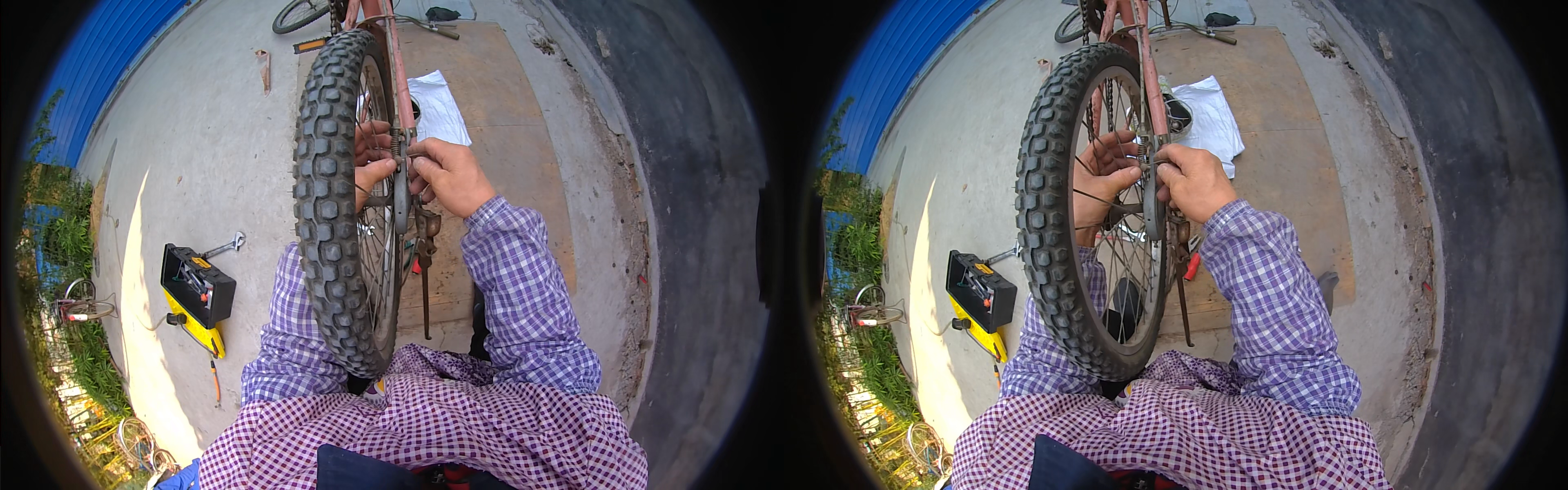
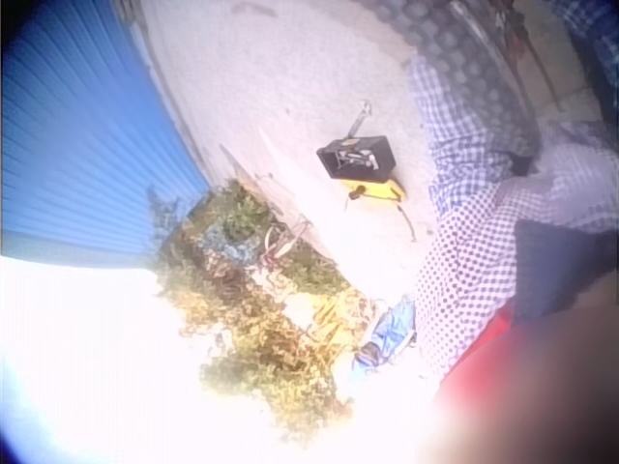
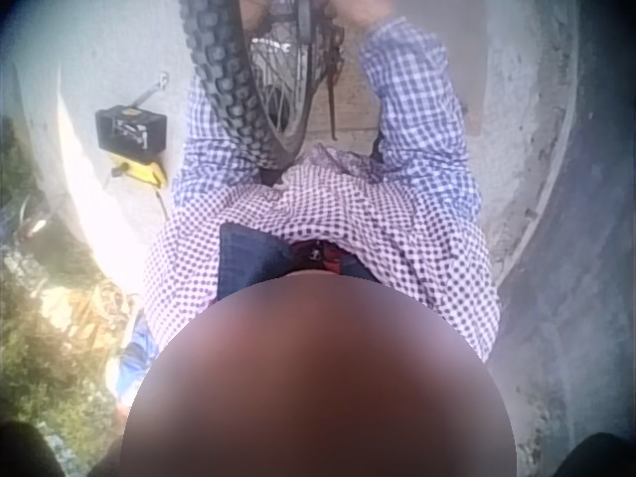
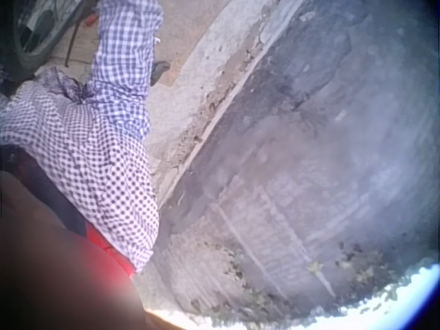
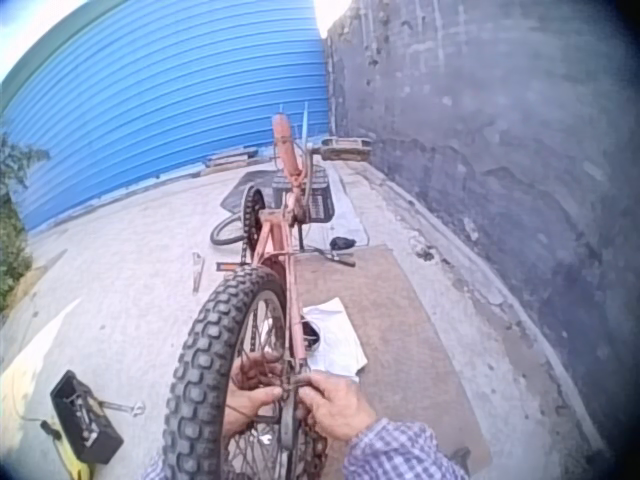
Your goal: The person adjusts the rear brake assembly on a bicycle using a screwdriver and wrench. They tighten screws on the brake arm and adjust the brake cable tension, then spin the wheel to test the brake function.
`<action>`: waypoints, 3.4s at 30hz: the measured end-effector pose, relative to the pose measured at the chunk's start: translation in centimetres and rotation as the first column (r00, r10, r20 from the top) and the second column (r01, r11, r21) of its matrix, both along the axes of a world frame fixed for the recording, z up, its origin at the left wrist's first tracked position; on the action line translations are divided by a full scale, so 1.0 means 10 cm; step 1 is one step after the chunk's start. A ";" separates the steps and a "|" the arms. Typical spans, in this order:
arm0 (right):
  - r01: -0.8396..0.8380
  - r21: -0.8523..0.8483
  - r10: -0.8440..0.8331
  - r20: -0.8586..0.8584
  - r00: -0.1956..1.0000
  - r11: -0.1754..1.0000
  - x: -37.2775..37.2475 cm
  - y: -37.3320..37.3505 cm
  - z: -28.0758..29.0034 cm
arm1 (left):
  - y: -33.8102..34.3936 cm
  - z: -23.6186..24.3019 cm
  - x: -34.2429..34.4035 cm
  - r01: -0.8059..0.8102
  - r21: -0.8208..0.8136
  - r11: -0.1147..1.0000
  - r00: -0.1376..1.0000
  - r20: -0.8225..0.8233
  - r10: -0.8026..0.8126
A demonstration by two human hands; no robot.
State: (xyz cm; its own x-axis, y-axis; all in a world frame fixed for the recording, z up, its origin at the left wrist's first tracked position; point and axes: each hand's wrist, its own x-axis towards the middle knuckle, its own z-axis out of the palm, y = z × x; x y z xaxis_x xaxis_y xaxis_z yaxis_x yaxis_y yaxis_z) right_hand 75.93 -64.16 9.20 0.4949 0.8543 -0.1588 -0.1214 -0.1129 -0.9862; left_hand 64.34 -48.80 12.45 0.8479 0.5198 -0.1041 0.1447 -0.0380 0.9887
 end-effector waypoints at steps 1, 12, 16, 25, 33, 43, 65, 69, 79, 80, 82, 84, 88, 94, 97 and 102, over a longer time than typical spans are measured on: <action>-0.007 -0.016 0.007 -0.006 1.000 1.000 0.01 0.01 0.00 | 0.00 0.00 0.00 0.000 0.002 1.000 1.000 -0.004 0.000; 0.137 0.160 -0.154 0.096 0.983 0.978 -0.11 0.09 -0.09 | -0.04 0.01 0.04 -0.046 0.020 0.999 0.999 -0.009 0.047; 0.155 0.249 -0.231 0.316 0.920 0.956 -0.12 0.10 -0.13 | -0.03 0.01 0.05 -0.055 0.034 0.998 0.998 -0.036 0.056; 0.077 0.113 -0.083 0.052 0.995 0.991 0.05 0.09 -0.10 | 0.12 -0.08 0.12 -0.025 0.057 0.998 1.000 0.007 0.024; -0.041 0.089 0.022 0.211 0.977 0.995 -0.04 0.06 -0.13 | 0.15 -0.06 0.00 0.017 0.141 0.990 0.999 -0.053 -0.009; -0.049 0.059 0.038 0.166 0.985 0.997 -0.29 -0.33 -0.06 | -0.26 0.01 -0.21 -0.023 0.077 0.997 0.998 -0.059 0.027; 0.042 0.106 -0.057 0.144 0.988 0.993 0.24 -0.09 -0.11 | -0.04 0.01 0.38 -0.054 0.059 0.997 0.997 -0.049 0.057; 0.039 0.103 -0.051 0.120 0.991 0.994 0.29 -0.07 -0.16 | -0.02 -0.03 0.43 -0.053 0.070 0.996 0.997 -0.059 0.057; 0.053 0.112 -0.059 0.056 0.997 0.992 0.32 -0.03 -0.23 | 0.01 -0.11 0.44 -0.057 0.089 0.994 0.995 -0.080 0.065; 0.054 0.112 -0.060 0.053 0.997 0.992 0.29 -0.05 -0.20 | 0.00 -0.10 0.41 -0.056 0.101 0.993 0.995 -0.079 0.064; 0.044 0.092 -0.047 0.030 0.998 0.995 0.22 -0.11 -0.15 | -0.05 -0.08 0.33 -0.058 0.094 0.994 0.996 -0.066 0.065; 0.025 0.087 -0.028 0.024 0.999 0.996 0.12 -0.18 -0.10 | -0.10 -0.05 0.23 -0.054 0.079 0.995 0.998 -0.041 0.057; -0.035 0.134 0.023 0.090 0.996 0.990 -0.09 -0.30 -0.02 | -0.22 0.04 0.00 -0.042 0.045 0.998 0.999 -0.018 0.042; -0.003 0.128 -0.029 0.250 0.968 0.992 -0.29 -0.43 0.05 | -0.35 0.14 -0.18 -0.038 0.046 0.998 0.999 -0.026 0.040; 0.042 0.055 -0.059 0.353 0.934 0.998 -0.32 -0.44 0.08 | -0.36 0.16 -0.19 -0.033 0.040 0.999 0.999 -0.029 0.034; 0.046 0.058 -0.065 0.396 0.916 0.997 -0.26 -0.40 0.09 | -0.34 0.15 -0.13 -0.050 0.045 0.998 0.998 -0.036 0.052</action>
